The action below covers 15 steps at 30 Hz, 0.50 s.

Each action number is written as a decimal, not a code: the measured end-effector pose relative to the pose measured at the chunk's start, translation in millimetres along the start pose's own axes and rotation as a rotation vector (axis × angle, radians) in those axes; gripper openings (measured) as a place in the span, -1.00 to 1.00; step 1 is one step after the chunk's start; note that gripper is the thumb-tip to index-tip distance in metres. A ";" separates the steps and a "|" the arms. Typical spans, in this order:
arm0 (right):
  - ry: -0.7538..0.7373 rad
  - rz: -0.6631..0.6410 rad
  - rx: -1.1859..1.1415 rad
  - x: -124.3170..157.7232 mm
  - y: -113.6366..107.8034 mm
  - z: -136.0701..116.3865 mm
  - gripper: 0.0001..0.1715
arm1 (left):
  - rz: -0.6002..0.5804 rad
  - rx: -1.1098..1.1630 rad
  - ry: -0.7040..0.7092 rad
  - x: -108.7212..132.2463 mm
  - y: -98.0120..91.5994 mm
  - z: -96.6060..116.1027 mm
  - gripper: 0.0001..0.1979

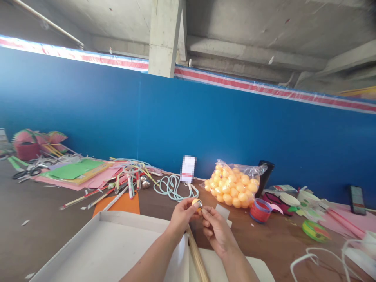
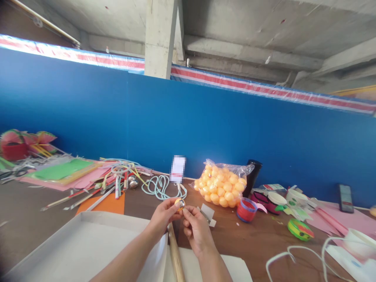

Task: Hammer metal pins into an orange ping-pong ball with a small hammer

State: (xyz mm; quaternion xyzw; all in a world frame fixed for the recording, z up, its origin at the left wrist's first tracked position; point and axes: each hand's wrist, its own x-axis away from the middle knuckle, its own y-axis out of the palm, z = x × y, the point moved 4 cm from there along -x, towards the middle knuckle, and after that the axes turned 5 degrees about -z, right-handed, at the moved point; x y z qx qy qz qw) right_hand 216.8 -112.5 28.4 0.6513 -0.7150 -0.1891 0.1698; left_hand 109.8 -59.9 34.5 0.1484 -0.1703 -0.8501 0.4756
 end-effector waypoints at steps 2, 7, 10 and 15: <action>-0.003 -0.001 0.006 0.0 0.1 0.0 -0.81 | 0.003 -0.005 -0.002 0.0 -0.6 -0.4 -0.59; 0.000 0.024 0.023 -0.7 0.1 0.8 -0.79 | 0.001 0.010 0.000 -0.2 -0.4 0.1 -0.59; -0.006 0.030 0.028 -0.7 0.4 0.9 -0.78 | 0.002 0.011 0.004 0.4 -0.1 0.9 -0.60; -0.011 0.018 0.030 -0.1 1.0 0.8 -0.80 | -0.007 0.000 0.011 1.2 0.0 1.5 -0.59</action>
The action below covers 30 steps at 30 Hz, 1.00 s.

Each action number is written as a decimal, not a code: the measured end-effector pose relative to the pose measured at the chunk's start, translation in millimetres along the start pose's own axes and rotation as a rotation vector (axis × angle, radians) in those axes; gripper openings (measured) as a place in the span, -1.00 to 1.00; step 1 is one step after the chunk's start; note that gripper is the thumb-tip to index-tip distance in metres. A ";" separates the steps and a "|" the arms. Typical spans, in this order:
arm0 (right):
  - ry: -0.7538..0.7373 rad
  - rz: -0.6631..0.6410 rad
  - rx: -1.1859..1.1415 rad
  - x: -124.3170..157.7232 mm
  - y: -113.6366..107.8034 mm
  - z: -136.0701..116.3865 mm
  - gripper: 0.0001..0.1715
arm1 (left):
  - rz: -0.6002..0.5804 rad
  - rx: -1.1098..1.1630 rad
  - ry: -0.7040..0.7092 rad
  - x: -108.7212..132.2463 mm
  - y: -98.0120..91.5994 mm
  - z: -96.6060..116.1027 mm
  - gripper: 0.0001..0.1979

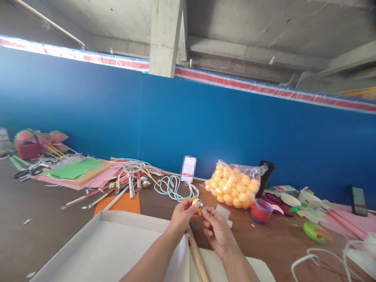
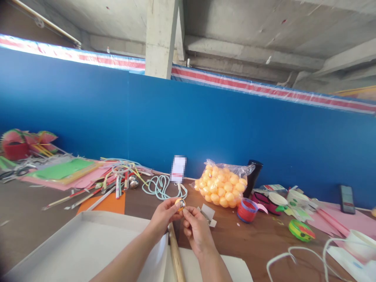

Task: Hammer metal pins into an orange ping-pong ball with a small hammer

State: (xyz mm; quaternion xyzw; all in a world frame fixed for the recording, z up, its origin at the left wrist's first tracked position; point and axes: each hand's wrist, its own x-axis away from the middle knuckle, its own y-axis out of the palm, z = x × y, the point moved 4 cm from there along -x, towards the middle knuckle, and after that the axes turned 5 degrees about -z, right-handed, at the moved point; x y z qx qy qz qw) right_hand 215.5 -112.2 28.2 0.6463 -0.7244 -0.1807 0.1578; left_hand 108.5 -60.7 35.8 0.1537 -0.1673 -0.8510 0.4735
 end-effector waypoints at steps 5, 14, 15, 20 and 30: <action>-0.017 0.006 0.013 0.6 1.6 -0.6 -0.78 | 0.004 0.011 0.005 -1.1 -0.2 -0.3 -0.58; -0.096 0.053 0.136 -0.4 3.3 -1.7 -0.75 | 0.002 0.019 0.008 -2.0 -0.6 -1.5 -0.58; -0.096 0.049 0.139 -0.3 3.5 -1.7 -0.75 | 0.002 0.020 0.007 -1.9 -0.5 -1.4 -0.58; -0.089 0.030 0.118 1.1 5.0 -2.2 -0.74 | -0.001 0.044 0.011 -3.4 -0.6 -3.1 -0.58; -0.100 0.033 0.121 -1.1 4.6 -2.0 -0.75 | -0.012 0.072 0.002 -2.6 0.4 -2.3 -0.61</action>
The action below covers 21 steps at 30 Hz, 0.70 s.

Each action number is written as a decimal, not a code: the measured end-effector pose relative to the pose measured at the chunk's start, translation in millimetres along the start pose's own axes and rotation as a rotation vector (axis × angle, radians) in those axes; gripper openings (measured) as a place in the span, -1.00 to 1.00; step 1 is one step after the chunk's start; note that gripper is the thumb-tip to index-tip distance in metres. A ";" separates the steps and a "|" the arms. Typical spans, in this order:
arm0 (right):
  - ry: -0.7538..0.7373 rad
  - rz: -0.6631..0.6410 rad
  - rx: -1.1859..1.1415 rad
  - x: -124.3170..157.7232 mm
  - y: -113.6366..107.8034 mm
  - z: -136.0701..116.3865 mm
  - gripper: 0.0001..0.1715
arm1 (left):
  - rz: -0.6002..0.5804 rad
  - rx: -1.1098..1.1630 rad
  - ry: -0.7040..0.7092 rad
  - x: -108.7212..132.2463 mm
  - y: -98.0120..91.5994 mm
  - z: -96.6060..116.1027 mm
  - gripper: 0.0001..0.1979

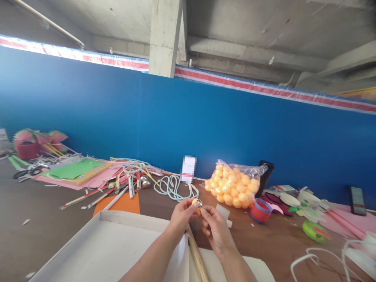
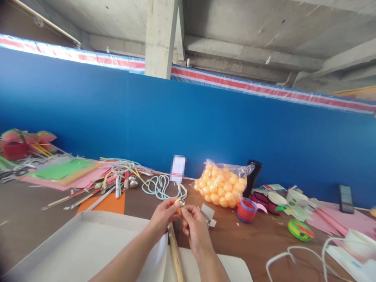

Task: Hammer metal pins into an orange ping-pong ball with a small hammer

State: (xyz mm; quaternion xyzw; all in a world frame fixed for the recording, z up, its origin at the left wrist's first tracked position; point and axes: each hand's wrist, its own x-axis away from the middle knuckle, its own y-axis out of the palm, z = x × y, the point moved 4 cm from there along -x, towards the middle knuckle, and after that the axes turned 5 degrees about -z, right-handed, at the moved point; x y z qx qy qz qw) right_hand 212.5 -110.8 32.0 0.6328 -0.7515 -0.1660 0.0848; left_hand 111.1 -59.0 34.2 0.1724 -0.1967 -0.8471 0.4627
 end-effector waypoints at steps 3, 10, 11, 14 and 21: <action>-0.007 0.000 0.016 0.2 0.1 0.6 -0.76 | 0.008 -0.022 -0.002 0.4 0.1 0.7 -0.60; -0.032 0.025 0.001 1.5 2.3 -1.7 -0.75 | -0.006 -0.045 0.014 -0.2 -1.6 -1.2 -0.61; -0.031 0.029 -0.004 1.7 2.7 -2.3 -0.73 | -0.003 -0.051 0.012 -0.3 -2.2 -1.8 -0.62; -0.025 0.033 -0.024 2.1 3.4 -3.6 -0.70 | -0.007 -0.063 0.012 -0.4 -3.3 -2.7 -0.62; -0.017 0.025 -0.039 1.0 1.7 -1.1 -0.63 | -0.003 -0.066 0.015 -0.4 -3.2 -3.5 -0.63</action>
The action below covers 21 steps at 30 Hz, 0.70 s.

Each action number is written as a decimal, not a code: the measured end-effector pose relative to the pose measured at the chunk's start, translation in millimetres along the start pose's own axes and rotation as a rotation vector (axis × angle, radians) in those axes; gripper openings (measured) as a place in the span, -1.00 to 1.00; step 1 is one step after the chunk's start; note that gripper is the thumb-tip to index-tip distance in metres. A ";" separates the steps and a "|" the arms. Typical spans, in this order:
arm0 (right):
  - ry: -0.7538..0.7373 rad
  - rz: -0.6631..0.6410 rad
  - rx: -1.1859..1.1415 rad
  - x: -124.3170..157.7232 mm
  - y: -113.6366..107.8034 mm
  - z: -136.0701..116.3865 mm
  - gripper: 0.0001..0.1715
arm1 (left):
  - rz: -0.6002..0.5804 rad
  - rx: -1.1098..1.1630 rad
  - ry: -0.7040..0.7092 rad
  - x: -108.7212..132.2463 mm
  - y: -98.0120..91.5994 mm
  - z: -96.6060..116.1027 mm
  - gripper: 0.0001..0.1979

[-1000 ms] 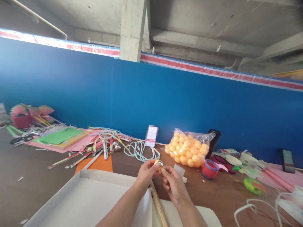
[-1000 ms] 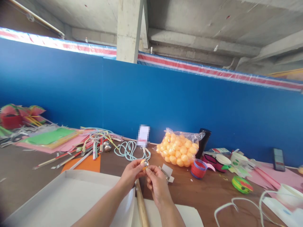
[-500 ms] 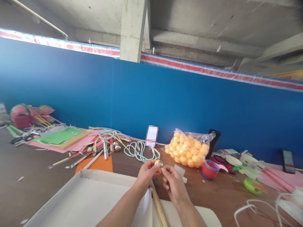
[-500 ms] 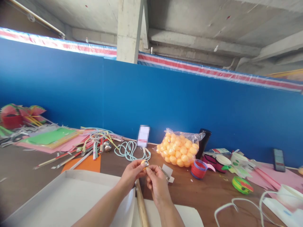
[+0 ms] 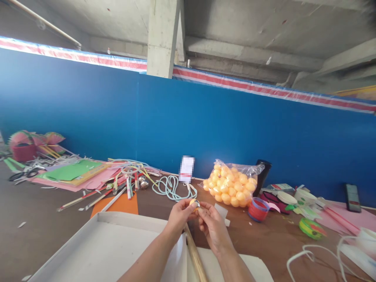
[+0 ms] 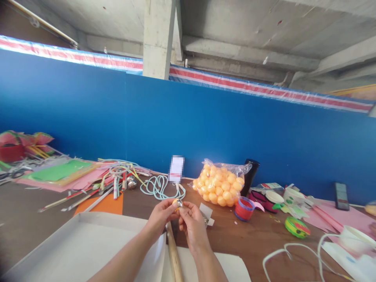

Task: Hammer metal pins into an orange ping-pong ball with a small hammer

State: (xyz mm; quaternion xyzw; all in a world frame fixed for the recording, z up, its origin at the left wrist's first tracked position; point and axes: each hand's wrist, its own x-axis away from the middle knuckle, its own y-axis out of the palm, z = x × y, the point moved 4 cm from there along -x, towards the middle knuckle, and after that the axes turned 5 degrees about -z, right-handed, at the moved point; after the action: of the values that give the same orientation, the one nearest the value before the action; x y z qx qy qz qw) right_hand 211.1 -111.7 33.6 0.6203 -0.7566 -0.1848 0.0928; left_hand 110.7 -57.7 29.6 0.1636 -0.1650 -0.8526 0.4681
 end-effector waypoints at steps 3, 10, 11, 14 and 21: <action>0.010 -0.008 -0.003 -0.3 -0.6 0.9 -0.61 | -0.003 0.022 0.010 0.6 0.7 0.0 -0.64; 0.016 -0.005 -0.017 -0.2 -1.5 2.4 -0.61 | -0.004 0.004 0.016 -0.7 -1.2 -3.2 -0.65; 0.017 -0.004 -0.016 -0.5 -1.6 2.6 -0.61 | -0.001 -0.007 0.014 -1.1 -2.0 -3.9 -0.65; 0.021 -0.005 -0.012 -1.8 -2.4 3.8 -0.61 | 0.001 -0.042 0.018 -1.9 -4.0 -5.1 -0.64; 0.029 -0.011 -0.014 -3.3 -3.5 6.6 -0.62 | 0.018 -0.074 0.034 -1.8 -5.0 -4.0 -0.63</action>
State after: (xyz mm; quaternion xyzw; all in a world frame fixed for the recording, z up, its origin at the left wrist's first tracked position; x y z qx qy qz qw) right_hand 212.5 -108.0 26.5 0.6265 -0.7504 -0.1818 0.1068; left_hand 109.6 -54.1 24.1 0.1592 -0.1270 -0.8510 0.4841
